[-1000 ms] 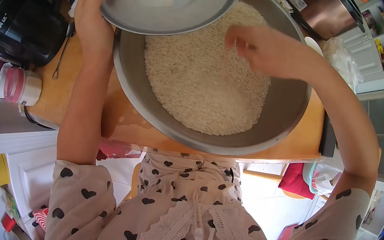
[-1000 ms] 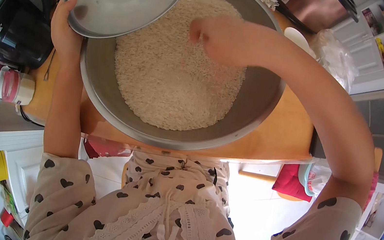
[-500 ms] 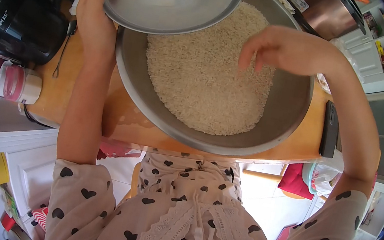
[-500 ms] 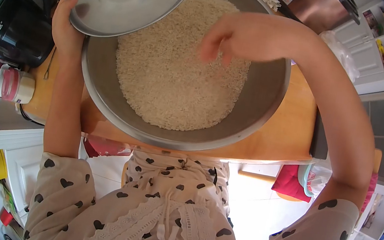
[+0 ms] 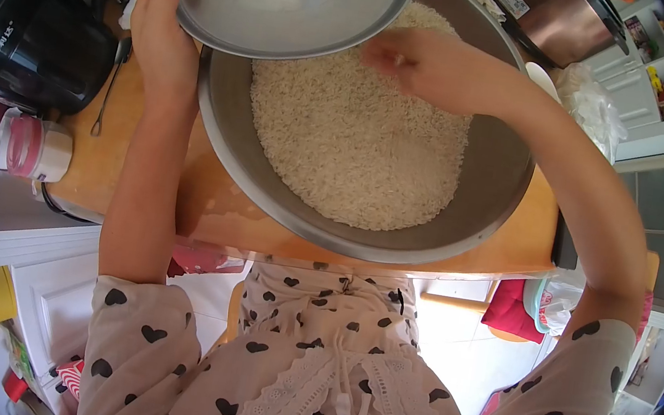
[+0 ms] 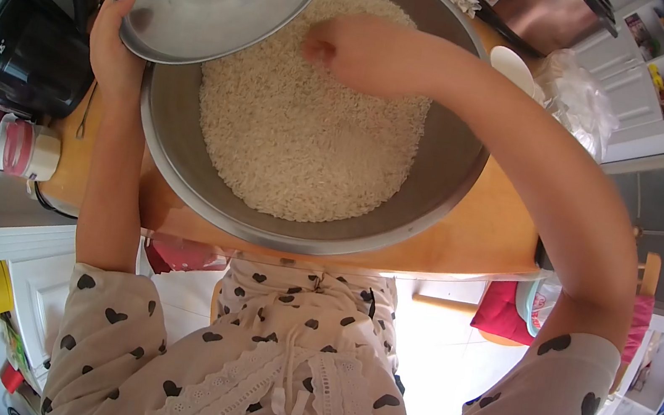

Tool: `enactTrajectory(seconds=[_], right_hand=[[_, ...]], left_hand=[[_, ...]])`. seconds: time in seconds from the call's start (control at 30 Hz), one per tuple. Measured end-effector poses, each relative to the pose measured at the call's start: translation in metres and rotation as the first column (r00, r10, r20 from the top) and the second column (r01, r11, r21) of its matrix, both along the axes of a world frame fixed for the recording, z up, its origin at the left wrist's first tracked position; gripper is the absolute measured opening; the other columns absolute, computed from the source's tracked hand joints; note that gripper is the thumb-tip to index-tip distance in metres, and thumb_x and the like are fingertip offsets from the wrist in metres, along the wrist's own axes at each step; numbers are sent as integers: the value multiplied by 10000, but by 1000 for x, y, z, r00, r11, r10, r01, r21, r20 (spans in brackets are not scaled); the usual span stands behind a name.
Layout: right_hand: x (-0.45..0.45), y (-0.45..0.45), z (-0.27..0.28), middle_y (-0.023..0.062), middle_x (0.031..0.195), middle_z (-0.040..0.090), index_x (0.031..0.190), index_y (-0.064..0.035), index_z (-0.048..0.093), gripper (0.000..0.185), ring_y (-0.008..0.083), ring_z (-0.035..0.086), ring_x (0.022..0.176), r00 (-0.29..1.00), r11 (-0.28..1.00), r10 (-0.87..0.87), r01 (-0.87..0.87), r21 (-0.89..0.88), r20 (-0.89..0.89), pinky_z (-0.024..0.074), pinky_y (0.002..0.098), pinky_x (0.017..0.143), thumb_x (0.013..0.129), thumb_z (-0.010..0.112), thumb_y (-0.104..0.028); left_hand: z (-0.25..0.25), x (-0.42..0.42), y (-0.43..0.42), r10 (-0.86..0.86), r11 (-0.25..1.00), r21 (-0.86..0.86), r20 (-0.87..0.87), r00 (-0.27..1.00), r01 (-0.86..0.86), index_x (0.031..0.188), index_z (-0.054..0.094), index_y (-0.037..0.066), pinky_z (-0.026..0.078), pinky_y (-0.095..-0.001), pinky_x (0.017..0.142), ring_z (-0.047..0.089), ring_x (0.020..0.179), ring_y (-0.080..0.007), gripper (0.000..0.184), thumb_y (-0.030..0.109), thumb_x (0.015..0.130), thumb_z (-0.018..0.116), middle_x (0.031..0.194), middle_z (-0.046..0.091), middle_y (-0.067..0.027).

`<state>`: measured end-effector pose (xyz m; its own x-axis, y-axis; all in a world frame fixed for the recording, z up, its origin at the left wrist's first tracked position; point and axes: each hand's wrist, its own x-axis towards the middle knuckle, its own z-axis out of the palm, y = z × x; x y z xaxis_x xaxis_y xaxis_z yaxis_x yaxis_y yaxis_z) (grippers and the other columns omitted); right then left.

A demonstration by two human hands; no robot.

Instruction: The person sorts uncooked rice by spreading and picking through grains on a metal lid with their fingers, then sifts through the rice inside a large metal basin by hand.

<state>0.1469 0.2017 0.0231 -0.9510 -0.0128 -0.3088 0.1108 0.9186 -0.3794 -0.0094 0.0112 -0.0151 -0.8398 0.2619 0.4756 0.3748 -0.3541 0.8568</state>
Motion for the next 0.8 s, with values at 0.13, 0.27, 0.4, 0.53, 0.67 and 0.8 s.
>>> enactTrajectory(seconds=[0.13, 0.27, 0.4, 0.53, 0.67, 0.8], right_hand=[[11, -12, -16, 126, 1036, 609, 1083, -27, 601, 329, 253, 560, 1021, 960, 955, 232, -256, -148, -159, 439, 337, 872, 812, 418, -52], [17, 4, 17, 138, 1041, 608, 1116, -30, 584, 332, 259, 568, 1012, 931, 868, 339, -252, -428, 140, 443, 350, 859, 820, 440, -75], [28, 28, 24, 109, 919, 599, 1035, -18, 555, 215, 229, 567, 888, 984, 995, 96, -89, -53, 151, 442, 358, 784, 864, 459, -105], [41, 18, 9, 145, 914, 599, 1022, -14, 519, 246, 296, 578, 849, 966, 994, -83, 61, 93, 246, 440, 390, 773, 904, 472, -224], [45, -8, 3, 196, 953, 596, 1046, -23, 484, 388, 362, 574, 887, 939, 985, -156, 125, 119, 306, 434, 420, 794, 937, 440, -392], [45, -34, 13, 235, 993, 591, 1121, 11, 458, 530, 363, 573, 966, 926, 988, -147, 155, 6, 347, 433, 431, 831, 927, 419, -481]], left_hand=[[2, 2, 1, 11, 999, 40, 72, 997, -14, 1215, 504, -85, 419, -258, 886, 543, 1041, -177, 397, 147, 903, 426, 1148, 566, -136], [-12, -25, -6, 5, 1000, -18, -42, 999, -6, 1218, 504, -80, 425, -257, 881, 544, 1045, -180, 404, 157, 896, 445, 1154, 566, -135], [-16, -29, -8, -3, 1000, 11, -24, 1000, 3, 1199, 514, -82, 432, -262, 884, 541, 1063, -183, 353, 101, 902, 460, 1222, 539, -165], [-23, -35, -9, 25, 998, -48, -243, 970, -38, 1186, 515, -95, 431, -264, 893, 540, 1069, -184, 327, 62, 906, 452, 1267, 515, -182], [0, 2, -3, 24, 999, -39, -17, 1000, -25, 1203, 501, -107, 429, -257, 889, 542, 1057, -178, 369, 97, 902, 442, 1234, 535, -167], [-6, -13, -4, -3, 1000, 24, 46, 999, 2, 1215, 495, -104, 429, -253, 880, 545, 1044, -176, 403, 127, 888, 453, 1204, 547, -153]])
